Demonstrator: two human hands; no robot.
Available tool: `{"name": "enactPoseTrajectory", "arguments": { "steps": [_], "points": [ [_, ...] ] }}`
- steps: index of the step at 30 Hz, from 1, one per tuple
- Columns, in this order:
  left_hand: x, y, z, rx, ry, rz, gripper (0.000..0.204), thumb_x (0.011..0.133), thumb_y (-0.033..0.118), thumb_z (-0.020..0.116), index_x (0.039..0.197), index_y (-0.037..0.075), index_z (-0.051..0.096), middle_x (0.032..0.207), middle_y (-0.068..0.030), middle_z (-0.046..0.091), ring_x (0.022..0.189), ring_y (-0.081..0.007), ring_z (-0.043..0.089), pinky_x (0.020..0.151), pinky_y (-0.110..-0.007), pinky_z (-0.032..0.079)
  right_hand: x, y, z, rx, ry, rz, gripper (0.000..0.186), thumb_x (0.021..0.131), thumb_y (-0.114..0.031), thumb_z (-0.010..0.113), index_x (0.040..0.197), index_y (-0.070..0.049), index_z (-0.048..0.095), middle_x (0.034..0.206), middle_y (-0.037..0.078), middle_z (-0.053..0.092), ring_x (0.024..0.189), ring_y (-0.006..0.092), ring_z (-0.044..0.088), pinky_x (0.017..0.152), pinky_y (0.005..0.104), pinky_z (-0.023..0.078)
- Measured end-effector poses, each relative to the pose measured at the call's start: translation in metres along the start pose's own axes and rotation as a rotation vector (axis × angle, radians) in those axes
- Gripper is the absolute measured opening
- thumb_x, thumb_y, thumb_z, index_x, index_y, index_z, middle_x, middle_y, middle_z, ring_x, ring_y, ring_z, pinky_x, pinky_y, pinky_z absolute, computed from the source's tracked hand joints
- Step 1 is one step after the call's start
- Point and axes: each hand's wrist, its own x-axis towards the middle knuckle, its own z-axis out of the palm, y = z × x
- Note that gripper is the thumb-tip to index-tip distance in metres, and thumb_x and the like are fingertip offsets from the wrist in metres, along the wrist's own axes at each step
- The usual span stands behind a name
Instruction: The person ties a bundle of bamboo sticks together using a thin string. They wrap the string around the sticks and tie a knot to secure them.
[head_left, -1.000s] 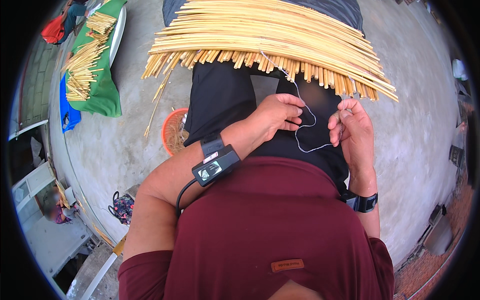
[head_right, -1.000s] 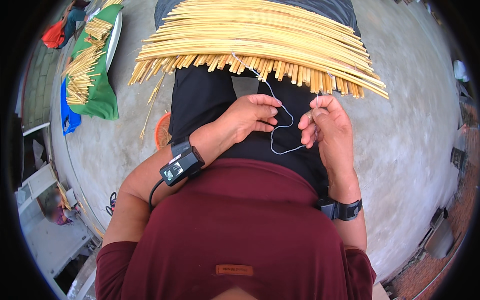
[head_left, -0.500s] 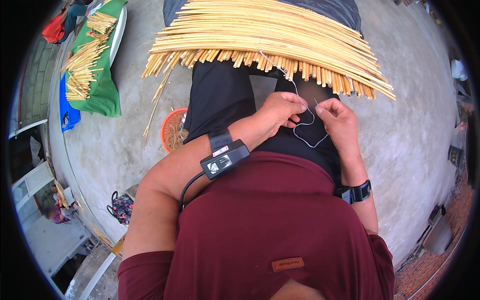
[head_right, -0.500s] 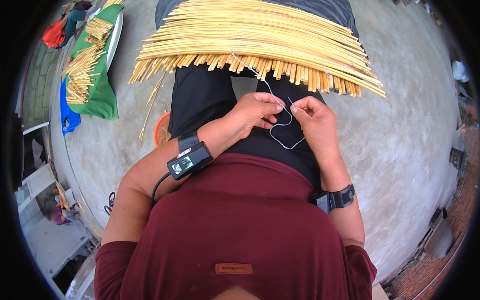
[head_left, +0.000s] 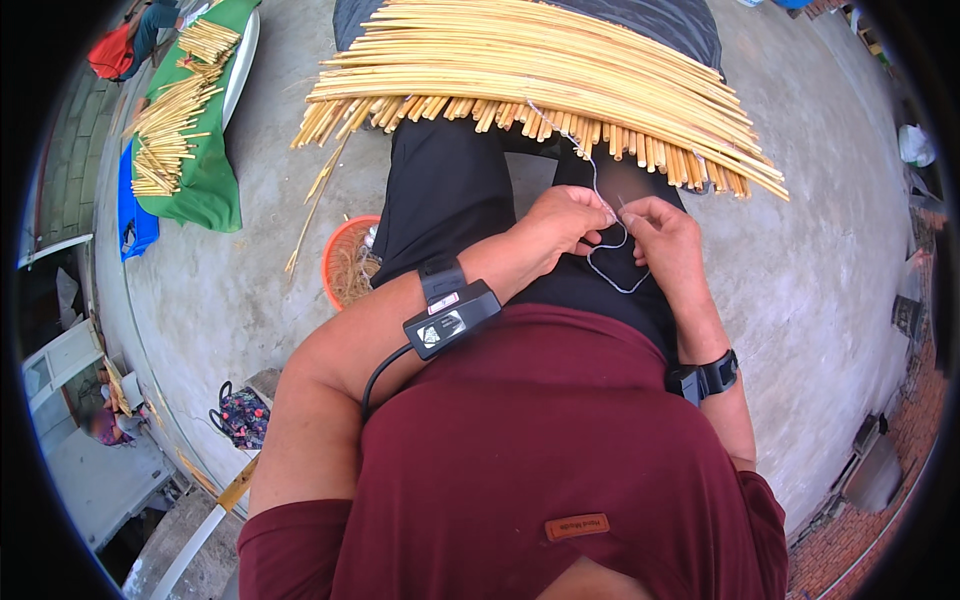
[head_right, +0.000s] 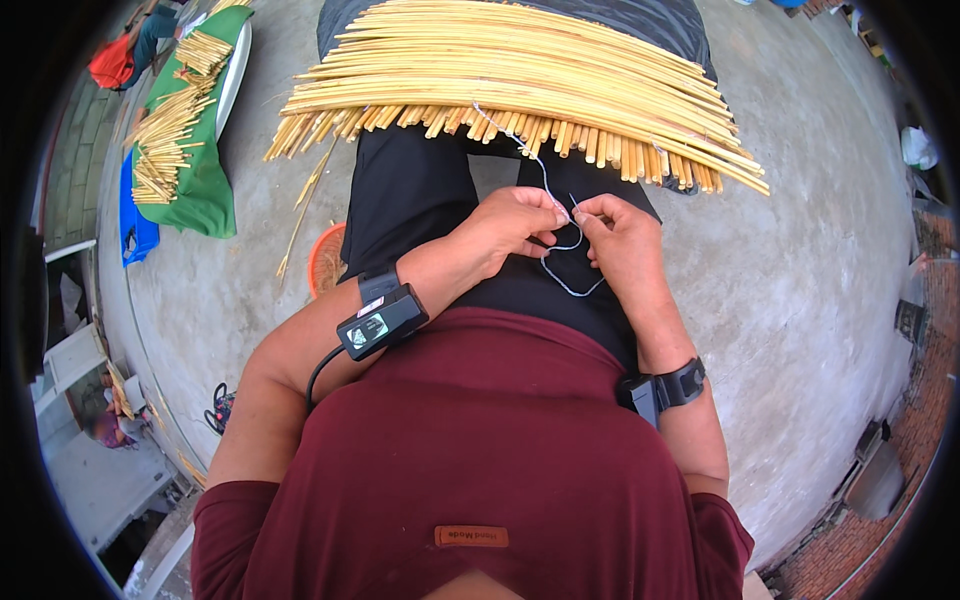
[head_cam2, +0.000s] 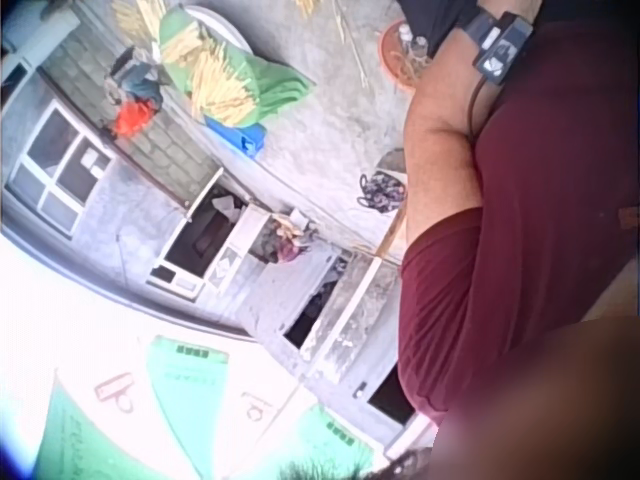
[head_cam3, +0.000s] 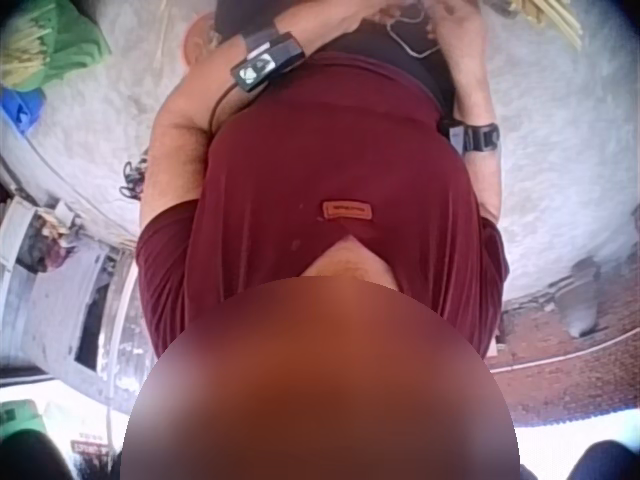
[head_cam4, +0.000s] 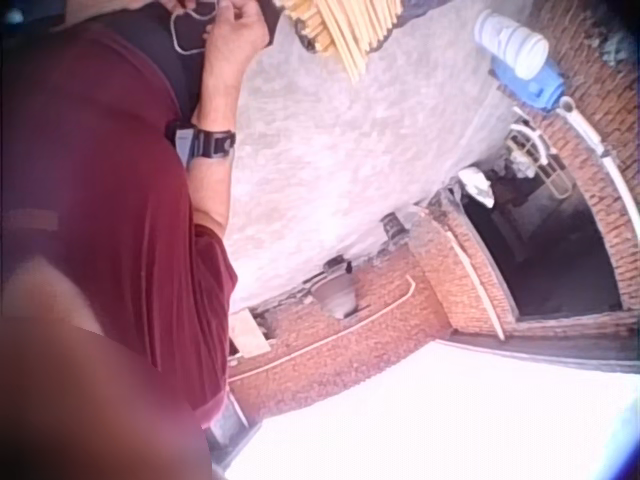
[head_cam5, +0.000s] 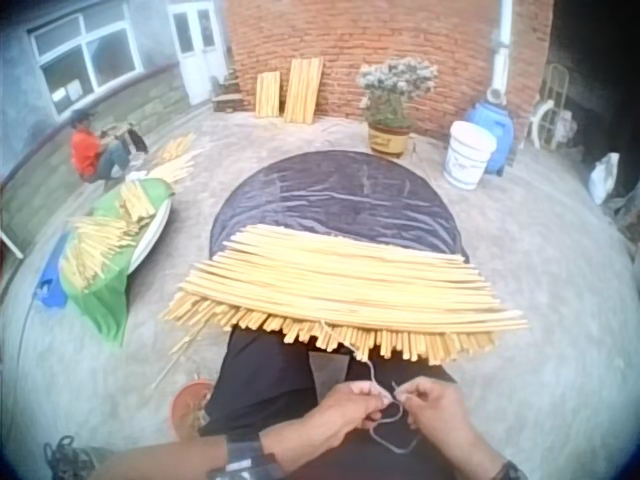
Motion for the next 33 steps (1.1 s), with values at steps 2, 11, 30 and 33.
{"name": "enactPoseTrajectory", "arguments": {
  "steps": [2,11,30,33],
  "points": [
    [-0.006,0.002,-0.004,-0.002,-0.019,0.008,0.01,0.086,0.018,0.066,0.086,0.008,0.064,0.084,-0.0014,0.06,0.076,-0.0133,0.056,0.07,-0.032,0.05,-0.004,-0.004,0.002,0.002,-0.022,-0.016,0.008,0.085,-0.009,0.064,0.087,-0.001,0.067,0.063,0.001,0.059,0.049,0.0052,0.053,0.044,0.0212,0.044],
    [-0.02,-0.001,-0.009,0.02,-0.017,0.091,0.009,0.085,0.016,0.067,0.084,0.007,0.064,0.082,-0.0012,0.062,0.076,-0.0119,0.057,0.069,-0.028,0.05,-0.012,-0.017,0.009,-0.149,-0.026,-0.182,0.007,0.082,-0.007,0.065,0.083,-0.001,0.064,0.067,0.007,0.061,0.053,0.0126,0.056,0.05,0.0265,0.046],
    [-0.075,0.021,-0.02,0.031,-0.06,0.218,0.006,0.085,0.01,0.063,0.087,0.004,0.061,0.083,-0.002,0.061,0.077,-0.0097,0.059,0.073,-0.022,0.048,-0.037,-0.045,0.008,0.262,-0.16,-0.1,0.005,0.087,-0.006,0.064,0.085,-0.002,0.064,0.064,-0.002,0.057,0.05,0.0028,0.051,0.044,0.0177,0.039],
    [-0.077,0.019,-0.017,0.095,-0.033,0.308,0.005,0.085,0.008,0.063,0.087,0.003,0.061,0.082,-0.0014,0.06,0.077,-0.0091,0.059,0.072,-0.021,0.047,-0.039,-0.052,0.009,0.213,-0.213,-0.076,0.005,0.088,-0.005,0.062,0.087,0.0,0.063,0.07,0.0,0.058,0.05,0.0041,0.05,0.045,0.0185,0.041]
  ]
}}
